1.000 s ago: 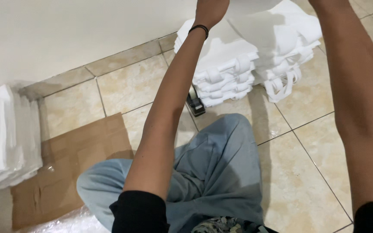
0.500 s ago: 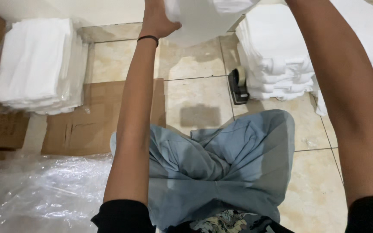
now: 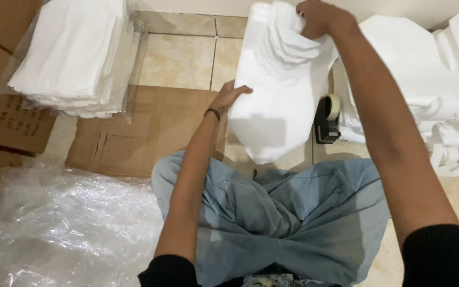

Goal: The person sits on the floor and packs white folded garments into clear plastic bags. They use a tape dispenser to seal the bags and place the finished packages into a cardboard box. The person also handles a stack of white tote bags, folding them and placing them into a bag.

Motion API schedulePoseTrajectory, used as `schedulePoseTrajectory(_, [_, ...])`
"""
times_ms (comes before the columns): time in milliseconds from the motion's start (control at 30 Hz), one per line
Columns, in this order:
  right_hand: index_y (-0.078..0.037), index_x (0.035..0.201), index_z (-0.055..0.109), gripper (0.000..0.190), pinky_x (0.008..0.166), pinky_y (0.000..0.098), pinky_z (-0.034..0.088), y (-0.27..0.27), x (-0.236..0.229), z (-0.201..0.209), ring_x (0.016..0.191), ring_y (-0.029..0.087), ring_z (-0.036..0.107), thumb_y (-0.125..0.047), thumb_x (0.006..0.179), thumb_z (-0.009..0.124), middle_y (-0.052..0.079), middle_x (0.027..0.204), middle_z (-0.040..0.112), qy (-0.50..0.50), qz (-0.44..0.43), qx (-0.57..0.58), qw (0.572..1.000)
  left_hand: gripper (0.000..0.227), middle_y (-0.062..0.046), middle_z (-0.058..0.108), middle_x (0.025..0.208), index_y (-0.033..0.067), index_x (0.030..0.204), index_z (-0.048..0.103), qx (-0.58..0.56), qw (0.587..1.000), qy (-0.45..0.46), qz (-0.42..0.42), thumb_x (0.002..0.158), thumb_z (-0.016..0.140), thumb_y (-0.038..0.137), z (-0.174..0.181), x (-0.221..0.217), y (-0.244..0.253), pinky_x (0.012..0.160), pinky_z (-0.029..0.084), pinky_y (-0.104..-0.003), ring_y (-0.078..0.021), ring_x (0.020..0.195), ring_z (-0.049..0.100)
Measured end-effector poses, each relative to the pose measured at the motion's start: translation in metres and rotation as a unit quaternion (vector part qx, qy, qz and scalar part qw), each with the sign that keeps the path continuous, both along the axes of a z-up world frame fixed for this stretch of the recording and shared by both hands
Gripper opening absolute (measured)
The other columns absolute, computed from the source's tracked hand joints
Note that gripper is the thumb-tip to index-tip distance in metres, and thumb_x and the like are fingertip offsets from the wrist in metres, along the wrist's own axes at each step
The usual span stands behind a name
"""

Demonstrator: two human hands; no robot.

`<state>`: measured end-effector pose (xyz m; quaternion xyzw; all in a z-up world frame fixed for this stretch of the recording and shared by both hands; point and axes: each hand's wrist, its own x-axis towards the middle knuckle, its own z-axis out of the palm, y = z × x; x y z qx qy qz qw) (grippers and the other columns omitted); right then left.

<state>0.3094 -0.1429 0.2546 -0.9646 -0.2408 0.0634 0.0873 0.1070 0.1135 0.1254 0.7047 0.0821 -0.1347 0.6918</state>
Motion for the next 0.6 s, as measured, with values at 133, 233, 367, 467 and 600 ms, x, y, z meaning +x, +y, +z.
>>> schedulePoseTrajectory(133, [-0.019,0.128,0.061,0.058,0.095,0.0617,0.046,-0.004,0.028,-0.178,0.111,0.042,0.064,-0.04,0.075,0.075,0.014,0.122,0.069,0.001,-0.006,-0.067,0.998,0.07,-0.012,0.072,0.109,0.016,0.124,0.067,0.073,0.993,0.084,0.032,0.065,0.081,0.05,-0.099,-0.006,-0.015,0.083,0.06,-0.042,-0.0256,0.098,0.072])
schedulePoseTrajectory(233, [-0.026,0.137,0.056,0.043,0.103,0.0527,0.038,-0.001,-0.009,-0.263,0.13,0.024,0.052,-0.035,0.095,0.056,0.001,0.138,0.057,-0.048,-0.005,-0.005,0.999,0.069,-0.008,0.074,0.101,0.0183,0.118,0.07,0.044,0.985,0.141,0.09,0.063,0.083,0.058,-0.144,-0.011,-0.027,0.079,0.061,-0.038,-0.0211,0.09,0.073])
schedulePoseTrajectory(367, [-0.016,0.141,0.055,0.042,0.113,0.056,0.032,0.023,-0.113,-0.243,0.143,0.034,0.033,-0.033,0.106,0.04,0.012,0.155,0.039,-0.073,-0.025,0.114,0.99,0.07,-0.014,0.069,0.11,0.0127,0.12,0.065,0.105,0.983,0.106,0.107,0.07,0.08,0.061,-0.153,-0.008,-0.03,0.092,0.056,-0.042,-0.028,0.107,0.067])
schedulePoseTrajectory(467, [-0.012,0.151,0.042,0.051,0.117,0.0574,0.026,0.034,-0.141,-0.214,0.151,0.034,0.018,-0.036,0.107,0.035,0.013,0.164,0.023,0.008,-0.062,0.089,0.994,0.071,-0.015,0.067,0.113,0.0122,0.124,0.058,0.112,0.981,0.086,0.129,0.074,0.081,0.056,-0.134,-0.011,-0.032,0.094,0.054,-0.043,-0.0292,0.11,0.064])
schedulePoseTrajectory(600, [-0.013,0.157,0.028,0.063,0.122,0.0559,0.019,0.028,-0.164,-0.208,0.152,0.034,0.013,-0.046,0.105,0.038,0.014,0.166,0.014,0.054,-0.071,0.078,0.993,0.074,-0.016,0.064,0.117,0.0136,0.133,0.05,0.1,0.982,0.079,0.14,0.077,0.082,0.05,-0.11,-0.024,-0.037,0.097,0.052,-0.042,-0.0294,0.113,0.062])
